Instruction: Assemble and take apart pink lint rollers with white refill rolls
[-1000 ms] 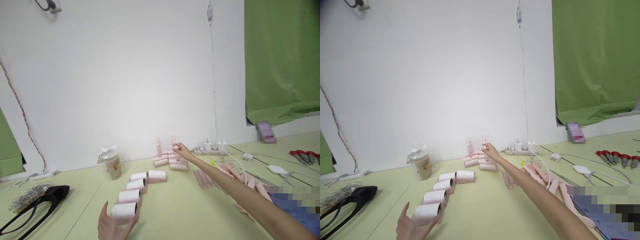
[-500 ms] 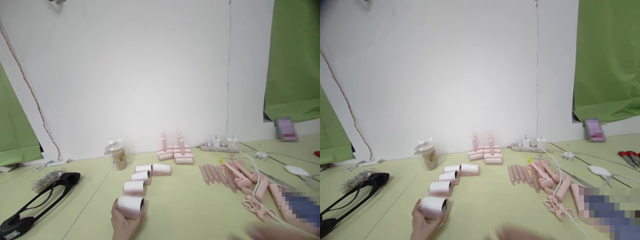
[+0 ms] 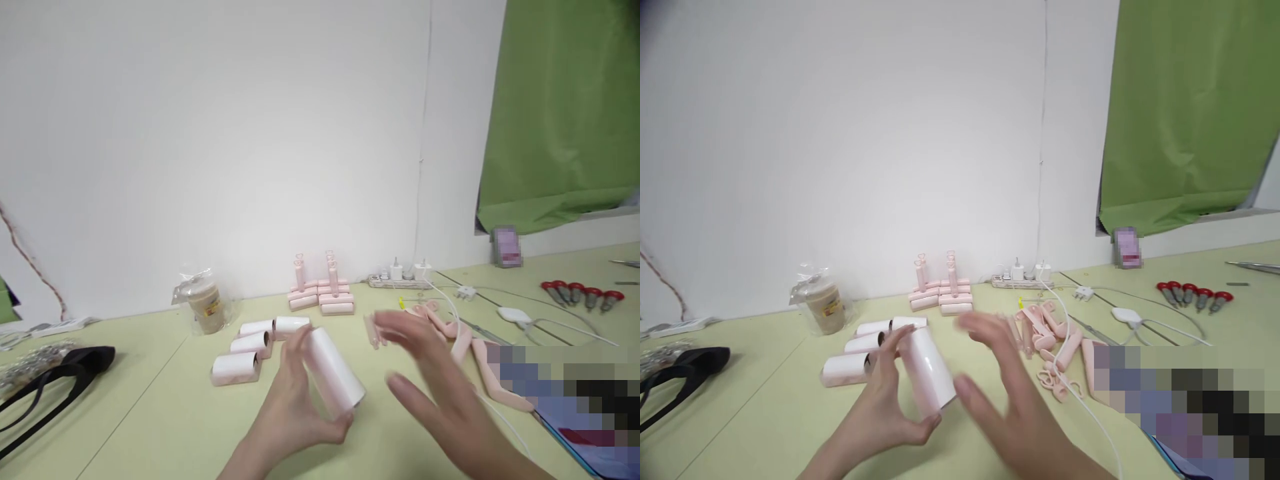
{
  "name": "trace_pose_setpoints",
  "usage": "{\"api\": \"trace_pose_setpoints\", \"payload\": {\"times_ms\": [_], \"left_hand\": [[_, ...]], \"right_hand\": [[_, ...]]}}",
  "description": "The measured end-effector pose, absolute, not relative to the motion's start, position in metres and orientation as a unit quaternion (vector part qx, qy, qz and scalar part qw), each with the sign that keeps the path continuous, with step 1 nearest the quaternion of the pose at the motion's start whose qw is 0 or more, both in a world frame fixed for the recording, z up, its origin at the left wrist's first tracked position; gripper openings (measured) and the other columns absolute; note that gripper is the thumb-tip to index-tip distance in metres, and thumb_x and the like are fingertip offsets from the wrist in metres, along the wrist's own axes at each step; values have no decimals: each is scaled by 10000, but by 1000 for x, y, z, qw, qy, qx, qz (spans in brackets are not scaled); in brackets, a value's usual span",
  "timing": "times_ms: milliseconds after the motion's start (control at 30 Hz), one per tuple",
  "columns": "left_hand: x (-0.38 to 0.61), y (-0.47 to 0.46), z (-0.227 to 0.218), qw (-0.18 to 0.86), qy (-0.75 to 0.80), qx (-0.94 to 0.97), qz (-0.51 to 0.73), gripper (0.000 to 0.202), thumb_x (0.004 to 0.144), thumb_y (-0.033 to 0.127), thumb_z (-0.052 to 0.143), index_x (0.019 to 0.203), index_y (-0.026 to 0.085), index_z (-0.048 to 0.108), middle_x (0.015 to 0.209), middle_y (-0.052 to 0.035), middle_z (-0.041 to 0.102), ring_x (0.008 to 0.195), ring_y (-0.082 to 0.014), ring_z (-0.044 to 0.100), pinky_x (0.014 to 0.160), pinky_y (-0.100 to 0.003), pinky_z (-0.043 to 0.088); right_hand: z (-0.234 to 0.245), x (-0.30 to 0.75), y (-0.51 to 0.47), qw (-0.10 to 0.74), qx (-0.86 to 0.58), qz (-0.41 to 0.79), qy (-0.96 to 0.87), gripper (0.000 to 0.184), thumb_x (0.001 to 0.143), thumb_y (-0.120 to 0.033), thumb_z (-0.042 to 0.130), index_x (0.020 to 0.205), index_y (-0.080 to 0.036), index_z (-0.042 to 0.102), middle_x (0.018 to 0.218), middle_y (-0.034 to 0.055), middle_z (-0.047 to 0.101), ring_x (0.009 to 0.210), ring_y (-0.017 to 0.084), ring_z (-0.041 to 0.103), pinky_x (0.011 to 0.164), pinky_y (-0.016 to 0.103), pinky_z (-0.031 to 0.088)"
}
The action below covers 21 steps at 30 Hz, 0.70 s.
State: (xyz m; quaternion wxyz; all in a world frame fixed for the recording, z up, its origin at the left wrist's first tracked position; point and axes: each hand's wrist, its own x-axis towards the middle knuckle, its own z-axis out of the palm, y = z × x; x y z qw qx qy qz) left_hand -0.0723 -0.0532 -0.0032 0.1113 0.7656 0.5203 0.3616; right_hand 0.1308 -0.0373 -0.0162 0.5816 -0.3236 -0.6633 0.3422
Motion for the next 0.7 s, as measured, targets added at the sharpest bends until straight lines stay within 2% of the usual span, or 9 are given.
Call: {"api": "trace_pose_setpoints", "payload": {"times_ms": [67, 133, 200, 300, 433, 567, 633, 700], "left_hand": [[-60, -37, 12, 70, 430, 862, 260, 1012, 464, 319, 692, 1299, 187, 136, 1318, -133, 302, 1179, -306, 314, 943, -409, 336], [-42, -18, 21, 14, 336, 929, 152, 1075, 375, 286, 740, 1298, 177, 200, 1324, -141, 329, 1183, -344, 296, 956, -426, 308], [-22, -2, 22, -29, 278, 959, 57, 1106, 320, 239, 767, 1295, 178, 248, 1331, -158, 341, 1166, -377, 317, 938, -458, 307], [3, 10, 18, -10, 272, 962, 18, 1016, 337, 177, 780, 1257, 214, 353, 1344, -145, 358, 1196, -386, 313, 926, -475, 309], [8, 11, 19, 65, 364, 921, 120, 727, 464, 110, 730, 1131, 299, 511, 1370, -52, 343, 1282, -339, 191, 1002, -503, 178], [-19, 8, 26, 16, 409, 899, 152, 901, 449, 47, 678, 1254, 319, 376, 1413, -50, 248, 1297, -335, 128, 1006, -498, 167], [-36, 6, 21, 11, 444, 874, 198, 922, 483, 106, 675, 1299, 299, 292, 1400, -80, 241, 1282, -321, 170, 991, -474, 227], [-51, 4, 5, 39, 499, 824, 264, 845, 564, 223, 657, 1305, 269, 254, 1350, -97, 269, 1249, -292, 237, 972, -449, 280]], "right_hand": [[-23, 126, -25, 545, -321, 566, -529, 473, 744, -451, 580, 1181, -366, 420, 1285, 11, 424, 1157, 223, 403, 903, 399, 368], [-42, 120, -8, 451, -268, 765, -374, 463, 728, -589, 494, 1088, -298, 498, 1171, 65, 525, 1034, 273, 508, 803, 471, 406], [-64, 118, 7, 398, -188, 857, -268, 501, 701, -642, 467, 983, -236, 547, 1023, 85, 607, 968, 279, 541, 785, 481, 400], [-87, 120, 15, 394, -115, 889, -201, 489, 676, -635, 489, 892, -204, 570, 931, 79, 644, 954, 261, 542, 822, 456, 379], [-90, 126, 13, 431, -101, 883, -155, 482, 674, -640, 479, 876, -212, 568, 909, 62, 645, 931, 245, 549, 851, 487, 356], [-89, 129, 14, 458, -100, 878, -94, 459, 681, -641, 465, 802, -211, 572, 839, 43, 641, 919, 205, 561, 877, 430, 368], [-89, 130, 16, 461, -100, 878, -76, 448, 684, -614, 487, 815, -195, 576, 871, 59, 641, 927, 205, 564, 872, 408, 382], [-89, 131, 17, 471, -99, 874, -69, 369, 697, -537, 532, 825, -194, 573, 890, 57, 646, 925, 199, 568, 867, 393, 390]]}}
